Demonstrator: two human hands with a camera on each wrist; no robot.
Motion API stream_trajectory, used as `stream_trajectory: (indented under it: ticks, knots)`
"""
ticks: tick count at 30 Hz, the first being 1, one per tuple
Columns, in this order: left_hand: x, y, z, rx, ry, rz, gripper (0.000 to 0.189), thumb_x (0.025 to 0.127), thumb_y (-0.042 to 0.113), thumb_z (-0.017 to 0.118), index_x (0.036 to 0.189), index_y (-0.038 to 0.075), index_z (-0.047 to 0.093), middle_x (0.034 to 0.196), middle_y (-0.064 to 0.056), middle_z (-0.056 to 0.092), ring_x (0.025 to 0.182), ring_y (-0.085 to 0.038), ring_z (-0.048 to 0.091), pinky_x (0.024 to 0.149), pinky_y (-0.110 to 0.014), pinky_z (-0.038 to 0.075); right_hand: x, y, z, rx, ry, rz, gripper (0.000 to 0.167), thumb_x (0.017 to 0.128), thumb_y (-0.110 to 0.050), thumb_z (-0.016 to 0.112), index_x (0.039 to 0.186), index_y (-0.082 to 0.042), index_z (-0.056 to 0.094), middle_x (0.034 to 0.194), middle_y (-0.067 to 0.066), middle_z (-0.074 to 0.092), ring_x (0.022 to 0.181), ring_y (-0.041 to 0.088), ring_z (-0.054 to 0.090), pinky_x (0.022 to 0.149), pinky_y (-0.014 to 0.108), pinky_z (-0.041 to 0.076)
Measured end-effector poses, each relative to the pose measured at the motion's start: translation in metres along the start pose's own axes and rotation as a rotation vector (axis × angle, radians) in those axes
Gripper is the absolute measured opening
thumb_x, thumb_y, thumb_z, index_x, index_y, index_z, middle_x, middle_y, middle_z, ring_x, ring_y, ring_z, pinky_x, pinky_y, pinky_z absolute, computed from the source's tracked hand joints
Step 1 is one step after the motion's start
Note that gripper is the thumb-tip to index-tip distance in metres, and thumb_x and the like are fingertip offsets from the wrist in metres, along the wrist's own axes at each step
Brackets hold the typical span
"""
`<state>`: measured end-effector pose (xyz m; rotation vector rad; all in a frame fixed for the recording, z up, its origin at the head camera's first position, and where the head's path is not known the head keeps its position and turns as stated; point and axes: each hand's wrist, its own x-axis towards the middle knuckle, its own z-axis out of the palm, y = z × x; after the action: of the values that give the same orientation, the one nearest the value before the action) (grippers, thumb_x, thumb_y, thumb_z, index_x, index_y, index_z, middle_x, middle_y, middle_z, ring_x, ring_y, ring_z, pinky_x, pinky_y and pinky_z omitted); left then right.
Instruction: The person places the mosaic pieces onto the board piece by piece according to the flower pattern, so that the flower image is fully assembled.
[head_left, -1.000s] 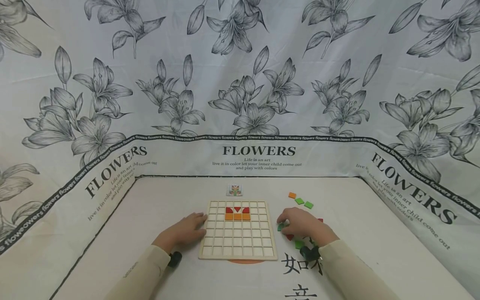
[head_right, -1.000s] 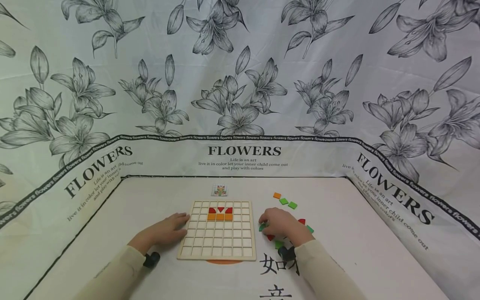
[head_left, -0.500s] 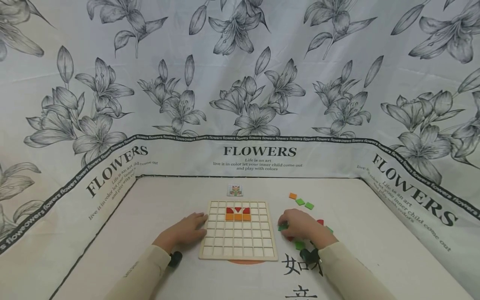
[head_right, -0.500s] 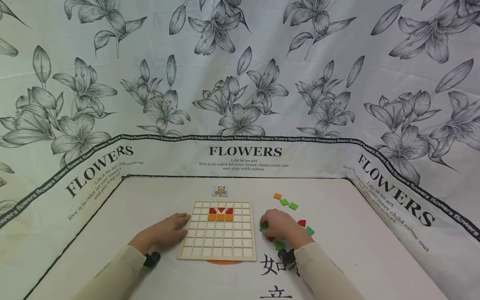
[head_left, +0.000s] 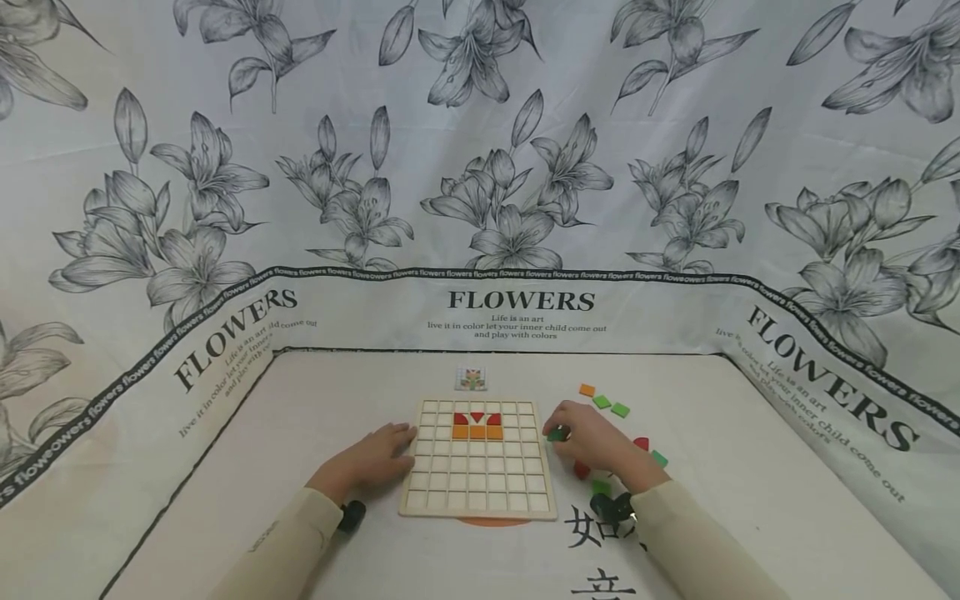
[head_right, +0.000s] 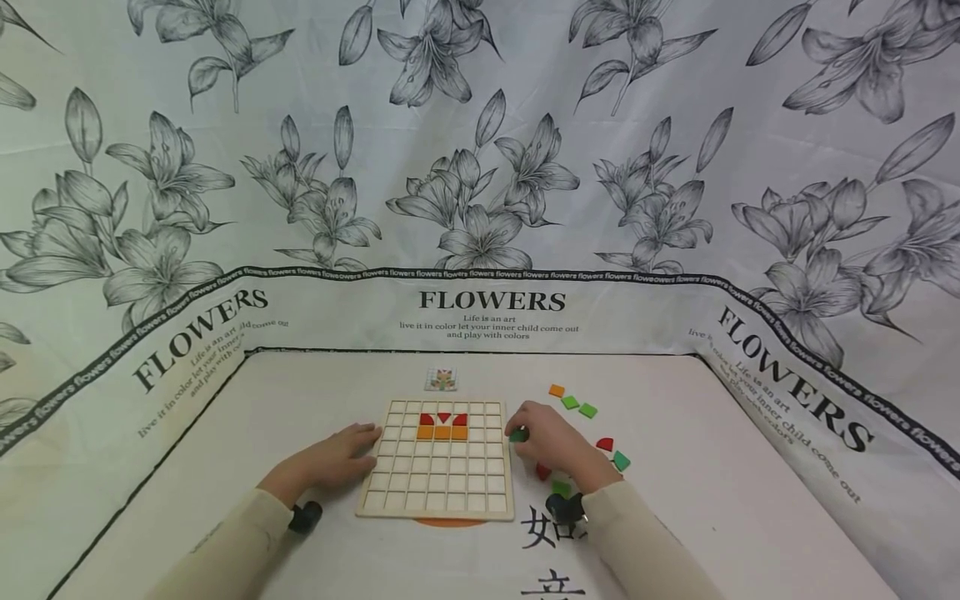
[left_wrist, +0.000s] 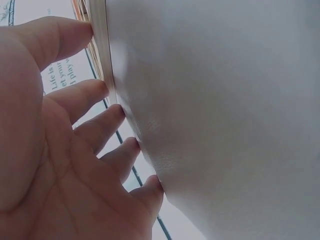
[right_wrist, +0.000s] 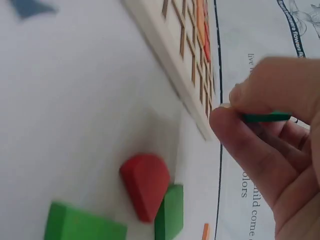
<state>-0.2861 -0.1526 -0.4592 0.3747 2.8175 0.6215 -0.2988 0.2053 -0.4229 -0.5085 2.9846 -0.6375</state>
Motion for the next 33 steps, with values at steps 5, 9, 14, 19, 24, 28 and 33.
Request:
stream_trajectory:
  ticks: [5,9,14,19,24,28,33]
  knots:
    - [0.0,0.0,0.0,-0.003,-0.003,-0.005,0.058,0.096,0.034,0.051,0.149,0.014,0.039,0.157,-0.008,0.033,0.147,-0.033,0.026,0.12,-0.053,0.024,0.004,-0.012,0.002,0.07,-0.008,0.019,0.017,0.083,-0.014,0.074,0.098,-0.021,0.075,0.09,-0.011,0.067,0.081,0.009,0.057,0.078,0.03,0.053]
    - [0.0,0.0,0.0,-0.002,-0.003,0.002,0.058,0.096,0.033,0.051,0.149,0.013,0.039,0.157,-0.009,0.034,0.147,-0.033,0.026,0.12,-0.053,0.024,0.009,-0.022,0.007,0.116,-0.021,-0.028,0.012,0.083,-0.016,0.075,0.094,-0.018,0.074,0.084,-0.008,0.067,0.068,0.009,0.057,0.063,0.026,0.051]
    - [-0.001,-0.002,0.001,-0.013,0.0,0.005,0.057,0.097,0.034,0.051,0.149,0.013,0.039,0.157,-0.008,0.034,0.147,-0.033,0.026,0.12,-0.053,0.024,0.017,-0.034,0.014,0.152,-0.013,-0.098,0.009,0.085,-0.015,0.072,0.094,-0.016,0.074,0.086,-0.006,0.069,0.069,0.008,0.058,0.062,0.023,0.051]
    - [-0.001,-0.002,0.002,-0.018,-0.003,0.0,0.057,0.097,0.034,0.051,0.149,0.014,0.04,0.157,-0.008,0.034,0.147,-0.033,0.026,0.12,-0.053,0.025,0.025,-0.044,0.021,0.166,-0.028,-0.186,0.016,0.09,-0.012,0.066,0.103,-0.014,0.074,0.095,-0.004,0.071,0.076,0.008,0.06,0.066,0.024,0.053]
    - [-0.001,-0.001,0.0,-0.023,0.0,-0.002,0.057,0.096,0.034,0.051,0.149,0.014,0.04,0.157,-0.008,0.034,0.147,-0.033,0.026,0.12,-0.053,0.024,0.032,-0.054,0.026,0.171,-0.034,-0.255,0.016,0.089,-0.014,0.067,0.105,-0.014,0.072,0.094,-0.005,0.069,0.082,0.01,0.061,0.07,0.028,0.053]
    - [-0.002,0.0,-0.002,-0.02,0.0,0.001,0.057,0.096,0.033,0.051,0.149,0.014,0.039,0.157,-0.008,0.034,0.147,-0.033,0.025,0.12,-0.053,0.024,0.037,-0.06,0.031,0.2,-0.035,-0.254,0.012,0.087,-0.015,0.07,0.099,-0.014,0.073,0.093,-0.006,0.069,0.084,0.009,0.061,0.073,0.028,0.053]
    - [-0.003,0.0,-0.003,-0.012,-0.005,0.009,0.057,0.096,0.033,0.051,0.149,0.014,0.039,0.157,-0.008,0.034,0.147,-0.034,0.025,0.12,-0.054,0.024,0.042,-0.067,0.038,0.241,-0.038,-0.259,0.017,0.087,-0.011,0.068,0.103,-0.012,0.075,0.098,-0.003,0.072,0.087,0.011,0.061,0.076,0.029,0.054]
